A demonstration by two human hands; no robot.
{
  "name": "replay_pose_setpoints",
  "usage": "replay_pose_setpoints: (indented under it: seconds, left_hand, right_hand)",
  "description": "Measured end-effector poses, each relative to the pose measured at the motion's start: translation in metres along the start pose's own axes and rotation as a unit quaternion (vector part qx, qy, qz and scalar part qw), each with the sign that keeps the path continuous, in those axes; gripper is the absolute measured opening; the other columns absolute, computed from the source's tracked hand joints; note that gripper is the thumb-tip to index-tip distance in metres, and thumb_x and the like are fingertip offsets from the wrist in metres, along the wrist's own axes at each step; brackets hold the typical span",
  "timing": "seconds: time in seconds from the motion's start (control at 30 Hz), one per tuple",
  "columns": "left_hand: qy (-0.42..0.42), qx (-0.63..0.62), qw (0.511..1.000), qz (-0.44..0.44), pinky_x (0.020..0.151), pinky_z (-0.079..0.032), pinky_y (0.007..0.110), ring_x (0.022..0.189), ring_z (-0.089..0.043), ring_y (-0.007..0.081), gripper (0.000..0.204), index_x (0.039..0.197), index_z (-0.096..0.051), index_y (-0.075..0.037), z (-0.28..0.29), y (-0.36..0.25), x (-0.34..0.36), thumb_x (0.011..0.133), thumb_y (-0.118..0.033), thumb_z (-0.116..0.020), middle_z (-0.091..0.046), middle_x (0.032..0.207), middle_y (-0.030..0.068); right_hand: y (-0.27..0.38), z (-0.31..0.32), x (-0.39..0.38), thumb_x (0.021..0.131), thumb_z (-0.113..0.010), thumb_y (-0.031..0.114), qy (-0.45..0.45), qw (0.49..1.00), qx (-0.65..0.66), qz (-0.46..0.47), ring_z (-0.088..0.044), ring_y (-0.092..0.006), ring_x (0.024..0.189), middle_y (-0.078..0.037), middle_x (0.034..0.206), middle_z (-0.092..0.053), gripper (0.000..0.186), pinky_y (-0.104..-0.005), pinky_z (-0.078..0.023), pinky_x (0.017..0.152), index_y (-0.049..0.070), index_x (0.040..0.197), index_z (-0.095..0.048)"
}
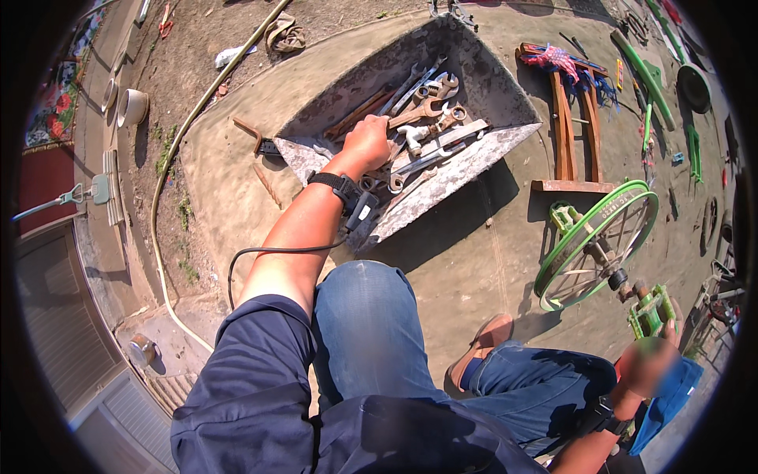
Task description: The person is repairing a green bicycle wheel by removing and reattaching the pedal crank arm. They use a wrench to loosen and tighten the crank bolt, remove the crank arm, and then reattach it to the wheel hub.
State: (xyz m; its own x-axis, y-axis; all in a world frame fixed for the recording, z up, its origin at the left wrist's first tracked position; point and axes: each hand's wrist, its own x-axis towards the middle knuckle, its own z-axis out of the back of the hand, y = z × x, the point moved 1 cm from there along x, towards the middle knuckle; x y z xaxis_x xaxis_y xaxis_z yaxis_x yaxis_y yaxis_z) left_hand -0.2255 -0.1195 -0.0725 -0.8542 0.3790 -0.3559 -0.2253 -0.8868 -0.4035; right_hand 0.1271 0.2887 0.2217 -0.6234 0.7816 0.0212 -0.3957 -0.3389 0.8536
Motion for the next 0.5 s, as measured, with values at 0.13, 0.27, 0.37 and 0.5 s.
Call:
replay_pose_setpoints:
  seconds: [0.13,0.27,0.37,0.5]
  left_hand:
    - [0.019,-0.011,1.000,0.006,0.099,-0.045,0.045,0.121,-0.051,0.0357,0.043,0.125,-0.059,-0.006,-0.002,-0.005,-0.001,0.086,-0.021,-0.069,-0.054,0.130,0.0171]
    - [-0.041,-0.045,0.998,-0.005,0.095,-0.046,0.044,0.112,-0.055,0.0365,0.031,0.112,-0.067,-0.006,-0.007,-0.002,-0.008,0.084,-0.018,-0.070,-0.060,0.113,0.0170]
    - [-0.066,-0.040,0.994,-0.081,0.090,-0.047,0.044,0.105,-0.057,0.0353,0.024,0.102,-0.068,-0.007,-0.010,-0.011,-0.025,0.081,-0.016,-0.073,-0.061,0.104,0.0152]
    - [-0.048,-0.025,0.990,-0.134,0.088,-0.048,0.045,0.102,-0.057,0.0359,0.023,0.099,-0.068,-0.006,-0.016,-0.016,-0.049,0.082,-0.020,-0.074,-0.060,0.101,0.0149]
  right_hand:
    - [-0.002,-0.006,0.003,0.101,-0.033,0.023,0.001,1.000,0.004,-0.012,-0.053,-0.0277,0.121,-0.018,0.131,-0.054,0.046,-0.0395,-0.042,0.104,-0.007,0.129,-0.053]
    - [-0.002,-0.006,0.005,0.101,-0.033,0.024,0.008,1.000,0.003,-0.015,-0.053,-0.0277,0.122,-0.018,0.132,-0.054,0.046,-0.0398,-0.042,0.105,-0.007,0.129,-0.053]
    - [0.001,-0.008,0.005,0.101,-0.033,0.024,0.008,1.000,0.012,-0.027,-0.052,-0.0277,0.122,-0.017,0.133,-0.053,0.046,-0.0401,-0.042,0.105,-0.007,0.129,-0.053]
    - [0.012,-0.019,0.002,0.100,-0.034,0.025,-0.005,0.996,0.063,-0.063,-0.054,-0.0277,0.120,-0.017,0.133,-0.053,0.047,-0.0390,-0.044,0.102,-0.007,0.129,-0.052]
